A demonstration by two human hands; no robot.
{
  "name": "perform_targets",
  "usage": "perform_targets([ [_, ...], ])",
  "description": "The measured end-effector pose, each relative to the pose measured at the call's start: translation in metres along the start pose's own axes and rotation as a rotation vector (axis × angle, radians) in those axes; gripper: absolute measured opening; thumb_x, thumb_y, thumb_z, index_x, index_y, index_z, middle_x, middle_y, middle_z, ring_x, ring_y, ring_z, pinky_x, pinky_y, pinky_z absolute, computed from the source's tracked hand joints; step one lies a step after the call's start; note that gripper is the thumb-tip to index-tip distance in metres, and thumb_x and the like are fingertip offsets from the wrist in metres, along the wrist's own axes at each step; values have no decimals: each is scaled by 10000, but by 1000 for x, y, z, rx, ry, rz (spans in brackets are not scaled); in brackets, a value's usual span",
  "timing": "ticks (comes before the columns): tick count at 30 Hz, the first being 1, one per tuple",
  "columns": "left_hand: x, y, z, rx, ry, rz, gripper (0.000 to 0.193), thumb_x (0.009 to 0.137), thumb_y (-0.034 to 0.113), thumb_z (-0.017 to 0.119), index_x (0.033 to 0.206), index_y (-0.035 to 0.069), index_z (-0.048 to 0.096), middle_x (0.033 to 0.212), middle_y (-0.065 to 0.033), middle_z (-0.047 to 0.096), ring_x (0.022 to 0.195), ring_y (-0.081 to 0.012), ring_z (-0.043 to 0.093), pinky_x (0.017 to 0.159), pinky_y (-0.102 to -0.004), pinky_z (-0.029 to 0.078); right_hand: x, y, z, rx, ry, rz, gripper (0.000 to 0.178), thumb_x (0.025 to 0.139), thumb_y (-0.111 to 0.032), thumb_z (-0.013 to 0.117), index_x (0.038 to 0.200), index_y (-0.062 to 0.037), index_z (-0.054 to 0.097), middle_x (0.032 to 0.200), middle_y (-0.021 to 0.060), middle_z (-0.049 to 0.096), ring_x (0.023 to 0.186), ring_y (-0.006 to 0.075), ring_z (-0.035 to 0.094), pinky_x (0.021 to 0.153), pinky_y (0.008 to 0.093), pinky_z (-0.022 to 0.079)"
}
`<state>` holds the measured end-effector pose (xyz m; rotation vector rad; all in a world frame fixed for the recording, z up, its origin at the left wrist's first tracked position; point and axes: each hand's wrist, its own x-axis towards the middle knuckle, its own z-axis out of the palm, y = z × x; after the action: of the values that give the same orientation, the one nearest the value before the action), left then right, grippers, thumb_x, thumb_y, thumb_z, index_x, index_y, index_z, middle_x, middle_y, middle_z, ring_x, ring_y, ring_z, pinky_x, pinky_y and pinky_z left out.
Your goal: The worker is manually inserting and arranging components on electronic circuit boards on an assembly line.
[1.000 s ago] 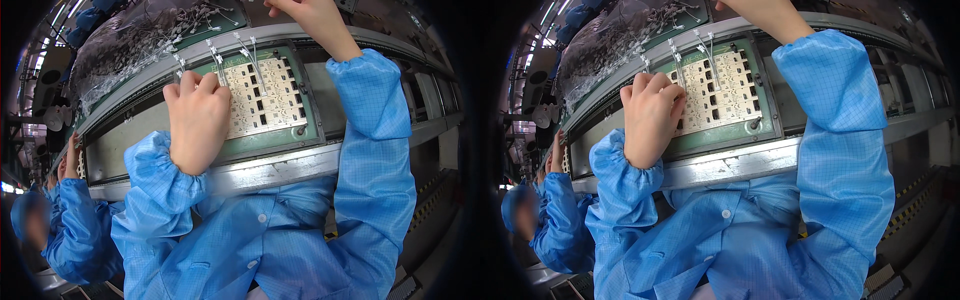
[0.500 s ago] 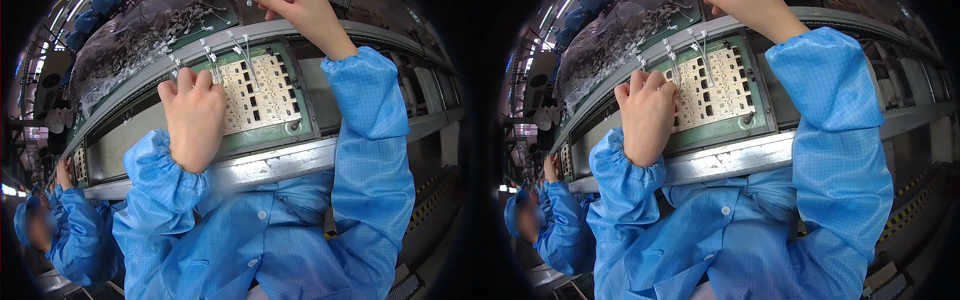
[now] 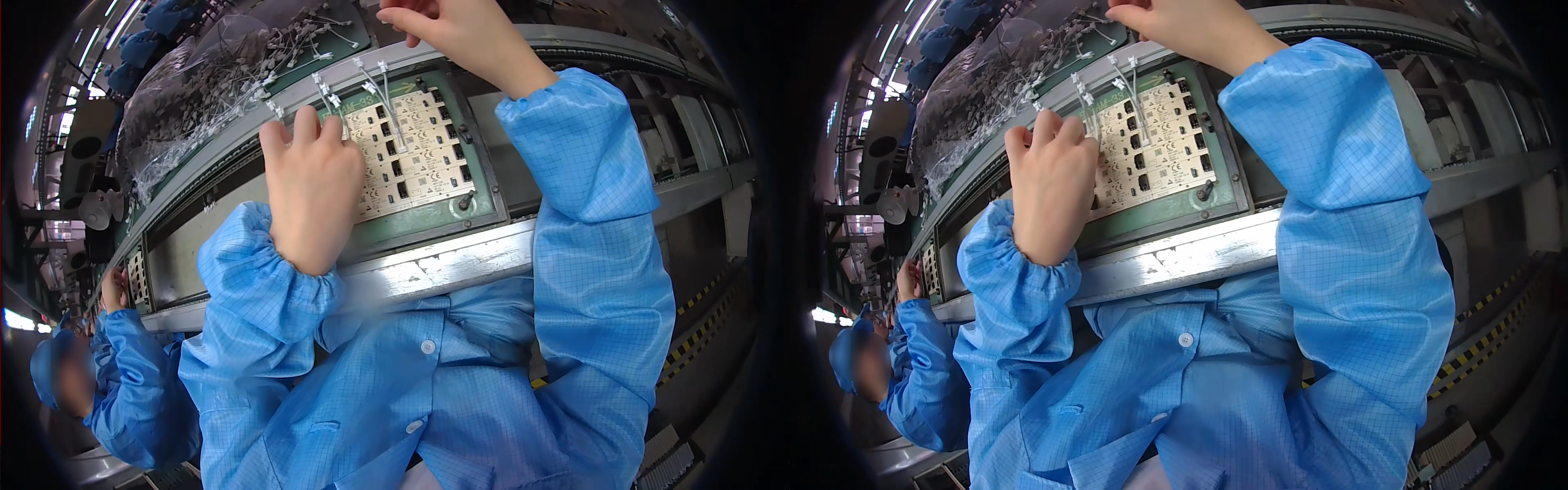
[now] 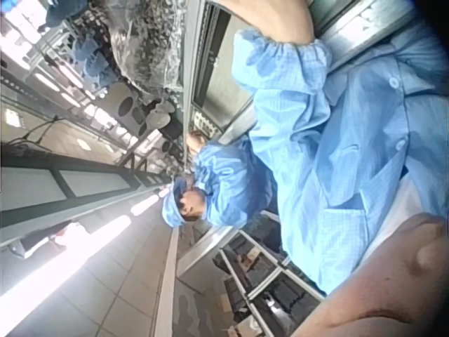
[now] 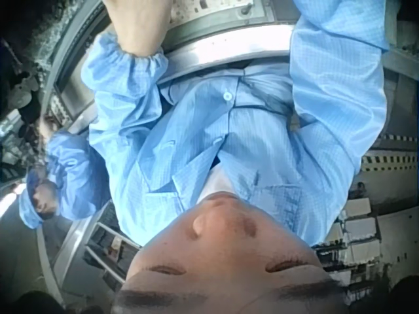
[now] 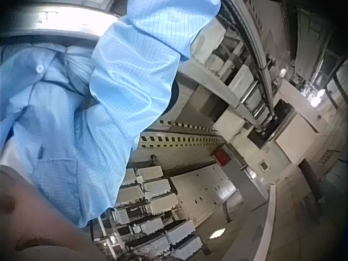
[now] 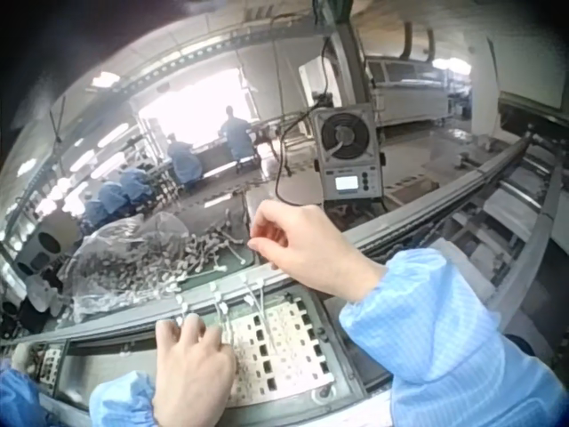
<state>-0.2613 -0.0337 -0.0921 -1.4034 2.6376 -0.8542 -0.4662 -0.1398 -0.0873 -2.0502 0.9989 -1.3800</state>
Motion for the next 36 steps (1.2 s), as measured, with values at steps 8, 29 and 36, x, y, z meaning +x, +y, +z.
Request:
perform_targets([
  [8,29,-34,-1,-126,-207,225,120,671,121,761,775,65,743,916,-45,675,996,-245,586,869,-381,420,-2,7,-3,-72,41,-140,139,876,-91,676,922,28,622,778,161,669,715,254,665,678,346,521],
  [29,-25,10,11,-5,21,8,116,751,133,655,850,86,693,921,-45,585,972,-236,526,835,-384,403,-8,7,1,-71,15,-177,133,881,-82,661,964,14,618,774,170,666,708,273,674,660,353,521],
  [36,-39,-21,16,-618,-43,4,286,802,116,664,1079,79,725,1025,-80,587,1090,-288,499,901,-418,409,-16,26,-13,168,-88,23,185,985,-134,615,1115,-3,598,1027,92,713,948,176,716,824,259,545],
])
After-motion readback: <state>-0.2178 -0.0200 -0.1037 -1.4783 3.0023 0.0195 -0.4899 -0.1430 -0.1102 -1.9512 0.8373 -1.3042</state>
